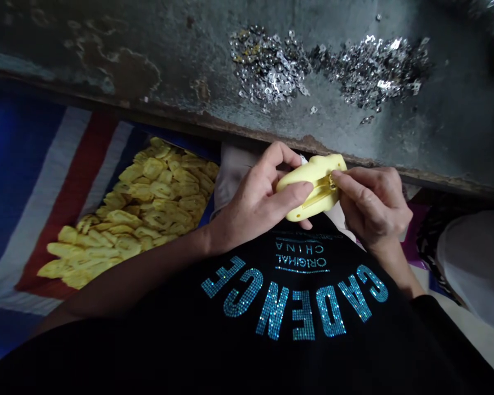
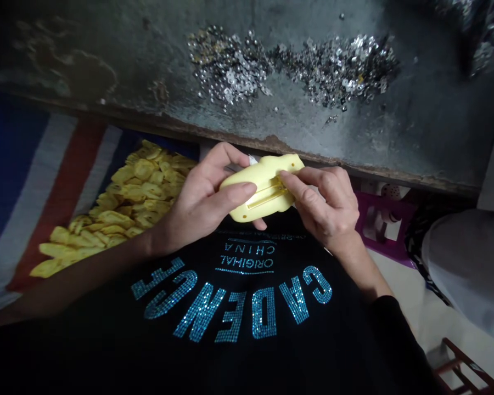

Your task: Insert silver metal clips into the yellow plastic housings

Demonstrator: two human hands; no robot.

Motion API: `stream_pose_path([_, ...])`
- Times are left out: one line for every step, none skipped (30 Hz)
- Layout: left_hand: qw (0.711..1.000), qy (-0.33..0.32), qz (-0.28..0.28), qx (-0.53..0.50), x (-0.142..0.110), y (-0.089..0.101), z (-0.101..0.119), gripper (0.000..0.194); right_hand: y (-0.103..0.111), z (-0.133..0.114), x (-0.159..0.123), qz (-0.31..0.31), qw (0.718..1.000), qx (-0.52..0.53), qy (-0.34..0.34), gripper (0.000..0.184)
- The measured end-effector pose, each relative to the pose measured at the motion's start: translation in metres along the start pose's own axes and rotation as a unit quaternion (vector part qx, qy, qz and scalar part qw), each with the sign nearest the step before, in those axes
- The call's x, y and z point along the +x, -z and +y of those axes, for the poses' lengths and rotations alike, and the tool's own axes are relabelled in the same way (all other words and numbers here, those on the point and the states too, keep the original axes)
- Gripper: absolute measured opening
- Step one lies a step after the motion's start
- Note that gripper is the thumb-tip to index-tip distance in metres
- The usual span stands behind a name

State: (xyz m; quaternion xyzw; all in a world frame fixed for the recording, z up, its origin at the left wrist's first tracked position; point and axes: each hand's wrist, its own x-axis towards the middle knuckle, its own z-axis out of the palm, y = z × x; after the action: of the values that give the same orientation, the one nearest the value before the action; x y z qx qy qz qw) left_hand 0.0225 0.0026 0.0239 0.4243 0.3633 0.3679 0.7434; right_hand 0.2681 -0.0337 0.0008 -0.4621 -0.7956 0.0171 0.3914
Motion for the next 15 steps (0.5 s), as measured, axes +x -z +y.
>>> stream_pose_path([1.0,0.002,0.001,0.004,0.0,0.0,0.0,0.045,0.001,-0.001,0.001,-0.007,1.0,0.007,-0.003,0.053])
stream_pose_path([1.0,0.003,0.002,0.007,-0.001,0.0,0.0,0.045,0.002,-0.002,0.001,-0.017,1.0,0.016,-0.01,0.055])
stream_pose_path([1.0,0.004,0.003,0.008,-0.001,0.0,0.0,0.044,0.003,-0.002,0.002,-0.026,0.999,0.029,-0.018,0.058])
stream_pose_path([1.0,0.004,0.004,0.009,-0.001,0.0,0.0,0.043,0.003,-0.002,0.002,-0.032,0.998,0.043,-0.025,0.06])
stream_pose_path([1.0,0.002,0.004,0.008,-0.001,0.001,-0.001,0.042,0.004,-0.002,0.003,-0.039,0.997,0.056,-0.031,0.061])
stream_pose_path([1.0,-0.002,0.005,0.007,-0.001,0.001,-0.003,0.041,0.003,-0.002,0.004,-0.042,0.997,0.063,-0.034,0.061])
stream_pose_path([1.0,-0.007,0.006,0.006,-0.001,0.002,-0.004,0.04,0.003,-0.001,0.005,-0.039,0.997,0.065,-0.03,0.06])
stream_pose_path([1.0,-0.012,0.005,0.006,-0.001,0.002,-0.006,0.04,0.002,0.001,0.006,-0.034,0.997,0.063,-0.02,0.058])
stream_pose_path([1.0,-0.017,0.003,0.005,-0.001,0.003,-0.007,0.04,0.001,0.002,0.007,-0.029,0.998,0.058,-0.01,0.057])
stream_pose_path([1.0,-0.019,0.002,0.004,-0.001,0.003,-0.008,0.04,0.001,0.002,0.008,-0.025,0.998,0.057,-0.005,0.055])
stream_pose_path([1.0,-0.02,0.002,0.004,-0.001,0.004,-0.009,0.04,0.0,0.003,0.01,-0.022,0.998,0.065,-0.008,0.055])
stream_pose_path([1.0,-0.022,0.004,0.003,0.0,0.005,-0.01,0.04,0.0,0.003,0.012,-0.022,0.996,0.079,-0.019,0.054])
stream_pose_path([1.0,-0.023,0.007,0.004,0.0,0.005,-0.011,0.04,0.001,0.003,0.014,-0.023,0.994,0.1,-0.037,0.053])
stream_pose_path([1.0,-0.025,0.008,0.005,0.0,0.006,-0.012,0.04,0.002,0.003,0.016,-0.022,0.991,0.121,-0.06,0.05])
stream_pose_path([1.0,-0.029,0.009,0.008,0.0,0.006,-0.012,0.041,0.003,0.003,0.018,-0.019,0.987,0.139,-0.083,0.045])
